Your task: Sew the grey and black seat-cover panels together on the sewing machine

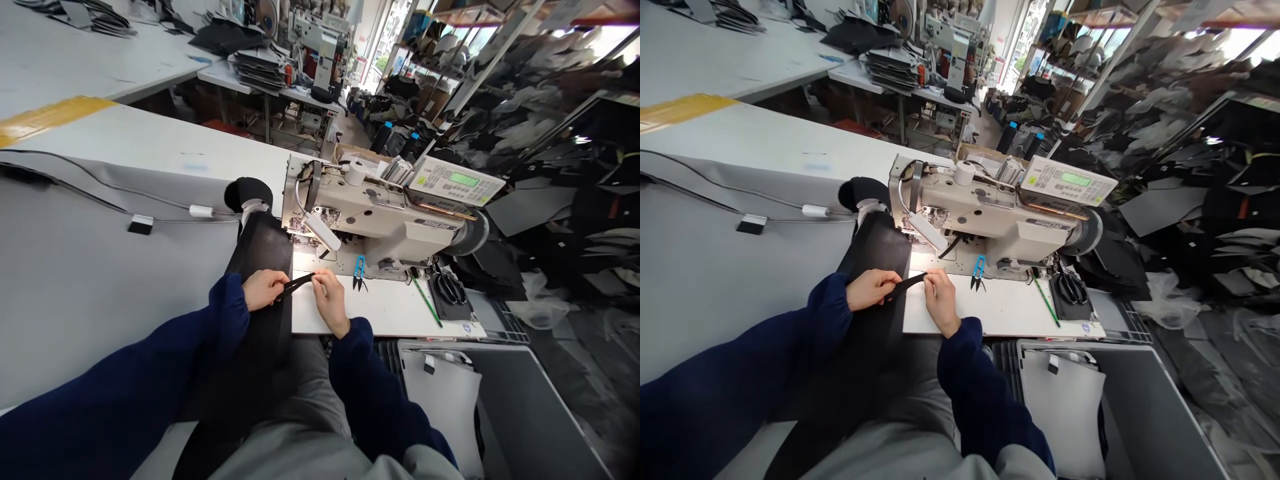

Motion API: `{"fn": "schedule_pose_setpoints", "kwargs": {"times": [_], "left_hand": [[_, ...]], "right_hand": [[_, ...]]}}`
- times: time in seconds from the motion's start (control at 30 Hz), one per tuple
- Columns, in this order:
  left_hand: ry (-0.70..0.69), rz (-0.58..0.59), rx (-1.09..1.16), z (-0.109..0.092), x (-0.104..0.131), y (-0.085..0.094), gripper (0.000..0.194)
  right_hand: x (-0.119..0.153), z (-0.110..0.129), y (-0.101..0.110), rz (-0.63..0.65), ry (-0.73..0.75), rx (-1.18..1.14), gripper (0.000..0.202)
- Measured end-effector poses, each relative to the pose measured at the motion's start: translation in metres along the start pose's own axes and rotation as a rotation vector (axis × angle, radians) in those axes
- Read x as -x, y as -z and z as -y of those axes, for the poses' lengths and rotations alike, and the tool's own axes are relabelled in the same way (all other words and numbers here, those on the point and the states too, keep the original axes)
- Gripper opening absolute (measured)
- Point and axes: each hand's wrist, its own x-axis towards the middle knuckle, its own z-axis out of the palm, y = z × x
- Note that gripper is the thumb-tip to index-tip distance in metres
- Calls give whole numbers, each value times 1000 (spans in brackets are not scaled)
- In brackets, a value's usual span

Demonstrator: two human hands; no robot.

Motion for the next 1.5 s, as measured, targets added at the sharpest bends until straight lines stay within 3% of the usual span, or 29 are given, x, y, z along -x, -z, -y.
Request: {"fn": "schedule_pose_setpoints", "kwargs": {"times": [0.1,0.23,0.43,0.63,0.8,0.97,1.1,1.2,1.3,1.4,1.5], "left_hand": [[23,7,55,1,-1,-1,25],[18,59,299,-6,-4,-3,41],[-157,9,-142,-12,-2,0,32],[-190,6,-283,-7,3,-3,26],[-347,-93,-320,0,2,-2,32],[-167,-97,-125,-7,3,11,27],[-113,-193,-205,-8,3,26,23],[-180,-384,-375,9,-2,40,21],[-124,-567,-406,32,-8,50,16],[-17,-547,-335,46,-11,49,14],[-3,-493,-355,49,-8,44,17]], "right_hand": [[4,2,-2,-10,32,23,16],[9,8,-6,72,22,-7,15],[13,12,-13,93,2,-33,14],[14,13,-17,77,-132,-151,16],[14,17,-24,31,-249,-305,17],[9,15,-25,29,-173,-248,18],[19,11,-8,263,109,91,17],[40,14,9,524,312,340,42],[60,21,16,692,396,475,58],[65,25,11,754,413,582,42],[58,22,-1,767,466,648,21]]}}
